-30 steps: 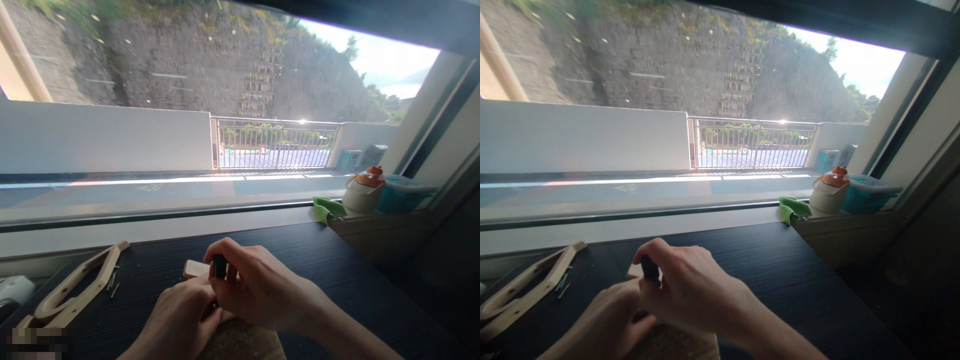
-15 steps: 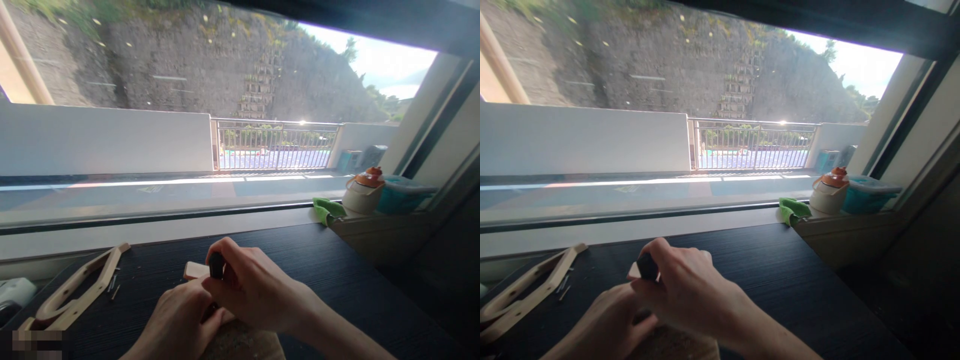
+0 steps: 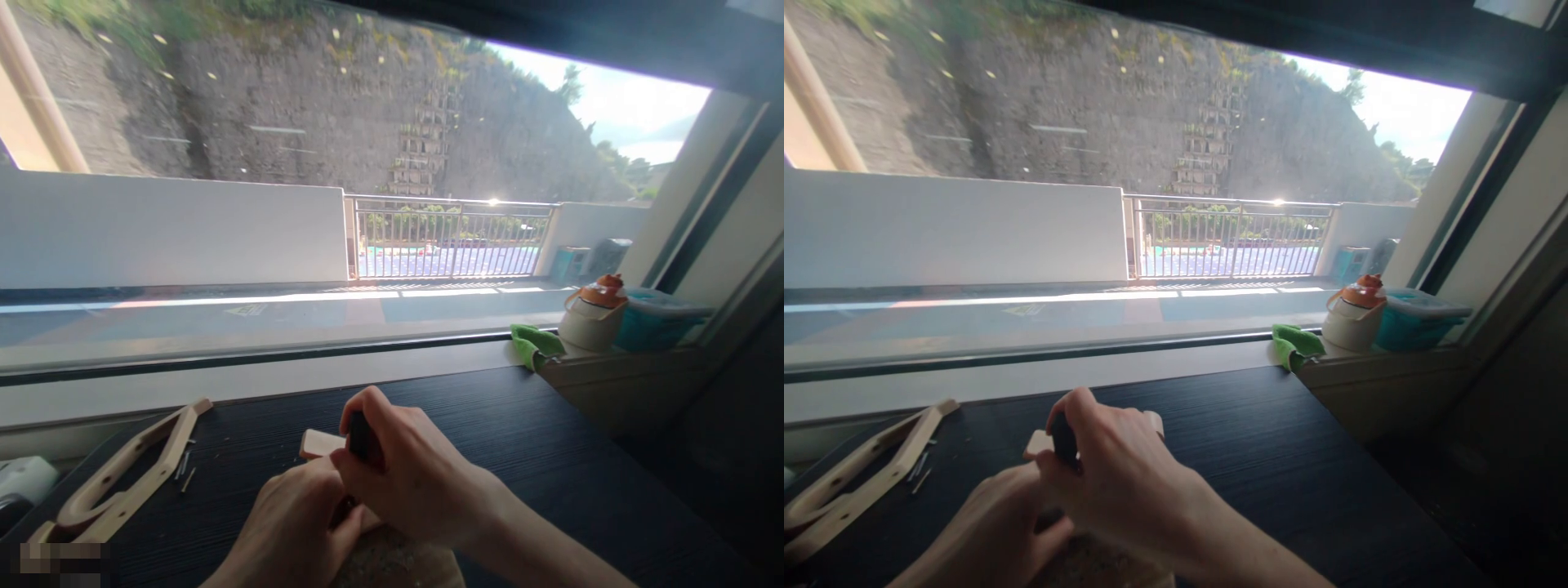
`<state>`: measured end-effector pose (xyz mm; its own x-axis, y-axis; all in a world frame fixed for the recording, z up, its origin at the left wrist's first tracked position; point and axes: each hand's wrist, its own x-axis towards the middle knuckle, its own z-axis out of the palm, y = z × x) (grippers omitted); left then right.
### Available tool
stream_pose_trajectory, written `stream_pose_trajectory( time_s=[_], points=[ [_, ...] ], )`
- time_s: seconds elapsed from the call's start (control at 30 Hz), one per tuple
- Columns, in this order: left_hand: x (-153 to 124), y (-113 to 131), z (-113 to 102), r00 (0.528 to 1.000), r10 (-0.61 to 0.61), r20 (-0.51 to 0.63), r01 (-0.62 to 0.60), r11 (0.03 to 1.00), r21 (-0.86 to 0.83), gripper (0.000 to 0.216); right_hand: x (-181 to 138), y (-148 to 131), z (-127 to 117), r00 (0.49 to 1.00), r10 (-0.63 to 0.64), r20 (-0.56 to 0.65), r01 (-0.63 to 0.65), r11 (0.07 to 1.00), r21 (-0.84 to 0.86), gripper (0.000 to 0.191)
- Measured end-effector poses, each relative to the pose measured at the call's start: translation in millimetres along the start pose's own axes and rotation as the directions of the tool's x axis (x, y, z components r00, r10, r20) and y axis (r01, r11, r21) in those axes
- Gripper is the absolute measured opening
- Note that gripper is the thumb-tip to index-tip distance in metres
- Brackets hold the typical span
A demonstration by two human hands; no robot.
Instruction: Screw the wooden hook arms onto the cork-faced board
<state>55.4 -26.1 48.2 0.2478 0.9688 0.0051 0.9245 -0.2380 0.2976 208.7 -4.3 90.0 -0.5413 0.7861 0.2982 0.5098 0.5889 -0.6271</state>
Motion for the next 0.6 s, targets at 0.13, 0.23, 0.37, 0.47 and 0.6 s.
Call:
stream_pose_trajectory(
  time_s=[0.13,0.23,0.37,0.47,0.6],
  points=[
    [-0.1,-3.6,3.4,1.000,0.007,-0.012,-0.008,0.998,-0.060,0.020,-3.5,-2.0,-3.4,0.991,-0.114,0.074,0.115,0.993,-0.013,0.037],
    [-0.5,-4.4,4.0,1.000,-0.008,0.008,0.008,0.999,-0.049,0.018,-3.1,-3.4,-5.4,0.985,-0.140,0.103,0.147,0.987,-0.065,0.032],
    [-0.7,-1.5,2.0,1.000,-0.005,0.018,0.005,0.999,-0.035,0.018,0.2,-3.0,-1.8,0.995,-0.068,0.073,0.076,0.991,-0.106,0.022],
    [-0.7,3.2,-1.0,0.999,-0.008,0.031,0.010,0.999,-0.050,0.017,1.5,-0.8,4.5,1.000,-0.018,0.012,0.020,0.993,-0.116,0.022],
    [-1.2,9.2,-4.7,0.998,-0.052,0.043,0.054,0.998,-0.045,0.020,0.2,1.1,6.2,0.999,-0.043,0.010,0.044,0.996,-0.077,0.019]
  ],
)
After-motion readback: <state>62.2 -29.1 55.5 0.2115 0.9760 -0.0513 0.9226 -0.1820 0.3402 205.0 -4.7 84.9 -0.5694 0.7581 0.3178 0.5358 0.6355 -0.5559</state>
